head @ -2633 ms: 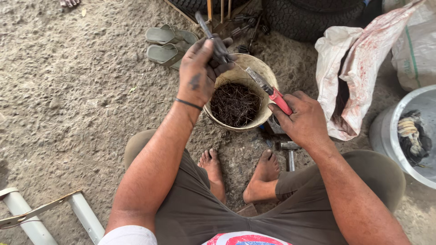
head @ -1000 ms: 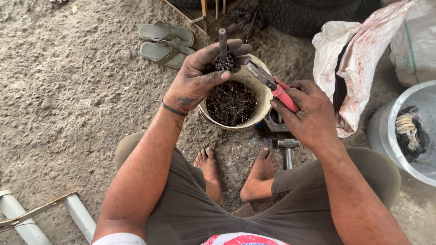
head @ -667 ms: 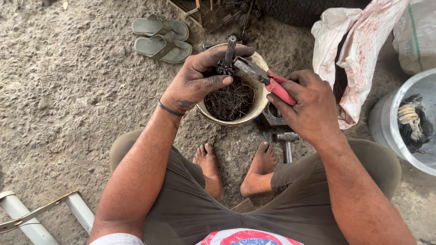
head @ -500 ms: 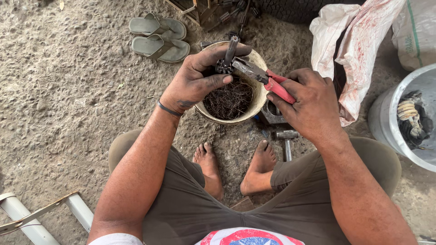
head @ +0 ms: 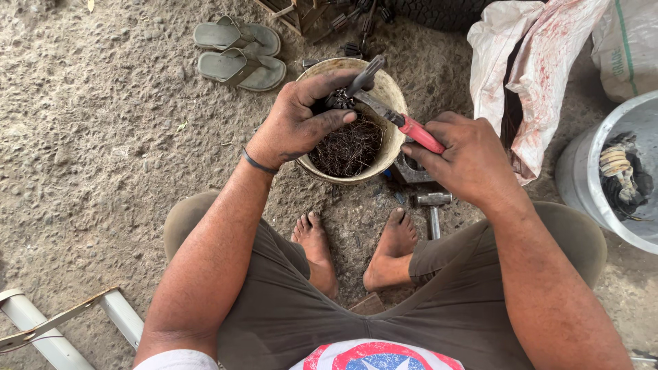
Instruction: The person sits on the ground and uses pliers to strip insulation from metal wires. The person repeatedly picks up wire pieces, strips them, and places the resulting wire fragments into a bucket.
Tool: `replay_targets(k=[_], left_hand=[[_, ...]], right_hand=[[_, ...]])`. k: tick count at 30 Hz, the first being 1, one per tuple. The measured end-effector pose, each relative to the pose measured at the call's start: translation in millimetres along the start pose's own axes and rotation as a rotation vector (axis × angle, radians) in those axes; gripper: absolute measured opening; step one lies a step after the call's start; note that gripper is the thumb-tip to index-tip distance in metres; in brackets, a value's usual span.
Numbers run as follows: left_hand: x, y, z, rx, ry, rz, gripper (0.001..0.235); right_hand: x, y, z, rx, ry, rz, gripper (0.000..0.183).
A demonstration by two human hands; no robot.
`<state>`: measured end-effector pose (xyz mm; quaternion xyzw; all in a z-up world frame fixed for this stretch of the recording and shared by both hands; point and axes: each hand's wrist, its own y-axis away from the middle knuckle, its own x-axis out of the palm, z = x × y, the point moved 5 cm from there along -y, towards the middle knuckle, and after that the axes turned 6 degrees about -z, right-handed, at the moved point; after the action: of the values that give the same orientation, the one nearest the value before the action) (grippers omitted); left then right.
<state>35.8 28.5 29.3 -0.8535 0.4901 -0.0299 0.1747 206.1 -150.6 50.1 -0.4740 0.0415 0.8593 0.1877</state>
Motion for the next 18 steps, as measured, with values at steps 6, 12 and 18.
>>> replay_targets(k=[6,12,18], left_hand=[[-2,0,-4,0.09,0.023,-0.018,0.047],[-3,1,2,0.005,0.112,-0.02,0.052],[-1,2,7,0.034,0.075,-0.009,0.051]], right_hand=[[4,2,-6,0.211,-0.126,0.113,0.031],[12,0,-8,0.22,-0.164,0.13,0.032],[7,2,-5,-0.008,-0.009,0.038,0.033]])
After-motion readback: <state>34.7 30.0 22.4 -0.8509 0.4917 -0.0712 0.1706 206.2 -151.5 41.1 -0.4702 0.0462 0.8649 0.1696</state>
